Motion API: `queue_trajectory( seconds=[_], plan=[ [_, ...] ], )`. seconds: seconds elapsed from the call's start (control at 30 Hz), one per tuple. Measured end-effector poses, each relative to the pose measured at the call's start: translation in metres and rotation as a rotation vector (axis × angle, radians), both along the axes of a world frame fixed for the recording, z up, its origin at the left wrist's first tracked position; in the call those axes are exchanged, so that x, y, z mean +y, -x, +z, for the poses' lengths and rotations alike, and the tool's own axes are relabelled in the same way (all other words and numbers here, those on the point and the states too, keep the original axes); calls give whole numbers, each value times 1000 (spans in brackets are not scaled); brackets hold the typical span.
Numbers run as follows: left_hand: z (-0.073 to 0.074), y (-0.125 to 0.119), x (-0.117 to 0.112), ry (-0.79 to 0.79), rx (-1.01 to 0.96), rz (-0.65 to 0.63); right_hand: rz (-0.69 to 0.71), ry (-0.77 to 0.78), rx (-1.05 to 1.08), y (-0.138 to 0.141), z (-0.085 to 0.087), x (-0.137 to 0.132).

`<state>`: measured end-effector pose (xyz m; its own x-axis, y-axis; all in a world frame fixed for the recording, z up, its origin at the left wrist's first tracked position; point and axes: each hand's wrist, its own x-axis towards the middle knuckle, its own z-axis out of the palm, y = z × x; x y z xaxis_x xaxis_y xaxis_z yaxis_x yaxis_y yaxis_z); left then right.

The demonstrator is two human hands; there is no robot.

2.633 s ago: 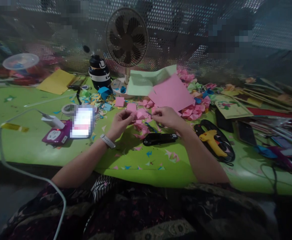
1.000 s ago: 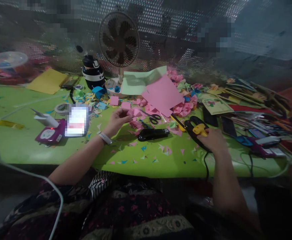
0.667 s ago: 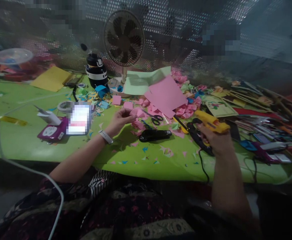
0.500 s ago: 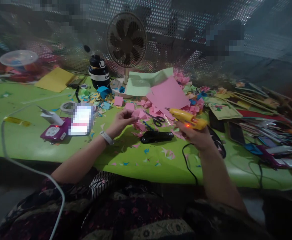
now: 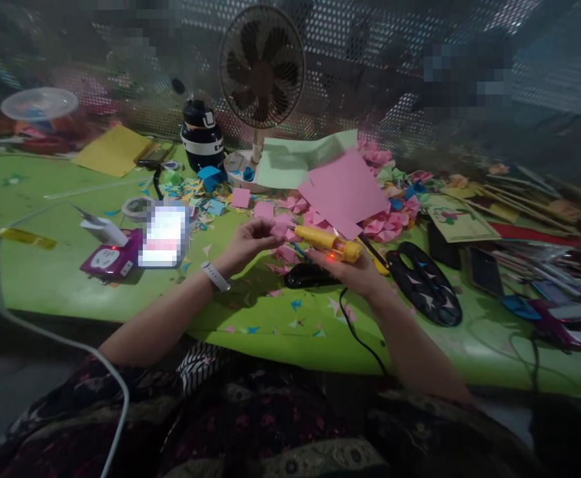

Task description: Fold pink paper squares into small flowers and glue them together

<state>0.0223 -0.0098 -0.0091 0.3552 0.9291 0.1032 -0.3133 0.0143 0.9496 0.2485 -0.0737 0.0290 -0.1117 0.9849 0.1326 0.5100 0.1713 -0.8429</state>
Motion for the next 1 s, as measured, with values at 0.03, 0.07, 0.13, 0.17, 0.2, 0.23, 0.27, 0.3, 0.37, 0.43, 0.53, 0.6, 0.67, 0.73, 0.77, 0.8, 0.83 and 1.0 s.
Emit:
queue_trajectory(
  seconds=[0.03, 0.07, 0.13, 0.17, 0.2, 0.23, 0.27, 0.3, 0.37, 0.43, 0.53, 0.6, 0.67, 0.73, 0.77, 0.8, 0.83, 1.0],
  plan=[
    [1, 0, 0, 5, -5, -3, -1, -3, -18, 0, 0, 0],
    [1, 0, -1, 7, -9, -3, -3, -5, -35, 0, 1, 0],
    [2, 0, -1, 5, -12, -1, -4, -8, -54, 0, 2, 0],
    [2, 0, -1, 0, -11, -2, -3, -10, -60, 1, 4, -1],
    [2, 0, -1, -7, -7, -3, -2, -11, -66, 2, 5, -1],
    [1, -1, -1, -13, -3, -4, 0, -14, -76, 3, 6, -1],
    [1, -1, -1, -19, 2, -6, 1, -18, -86, 3, 7, -1],
    [1, -1, -1, -24, 7, -6, 2, -20, -95, 4, 8, -1],
    [0, -1, -1, -30, 14, -5, -3, -25, -100, 4, 9, -2],
    [-1, 0, -1, -32, 13, -7, -7, -26, -93, 4, 8, -1],
    [-1, 0, 0, -36, 17, -11, -14, -34, -109, 3, 6, -1],
    [-2, 1, 0, -40, 17, -15, -17, -42, -120, 2, 5, -1],
    [-2, 1, 0, -37, 10, -24, -14, -50, -113, 2, 5, -2],
    [-2, 1, 0, -31, 2, -31, -5, -52, -104, 4, 7, -2],
    [-1, 1, 0, -29, -1, -33, -2, -55, -103, 4, 8, -3],
    [-1, 0, 0, -29, -3, -32, 3, -57, -105, 5, 9, -3],
    [-1, 0, 0, -29, -3, -29, 4, -58, -110, 6, 10, -4],
    [1, 0, -1, -30, 5, -18, -17, -58, -141, 6, 10, -4]
  ],
)
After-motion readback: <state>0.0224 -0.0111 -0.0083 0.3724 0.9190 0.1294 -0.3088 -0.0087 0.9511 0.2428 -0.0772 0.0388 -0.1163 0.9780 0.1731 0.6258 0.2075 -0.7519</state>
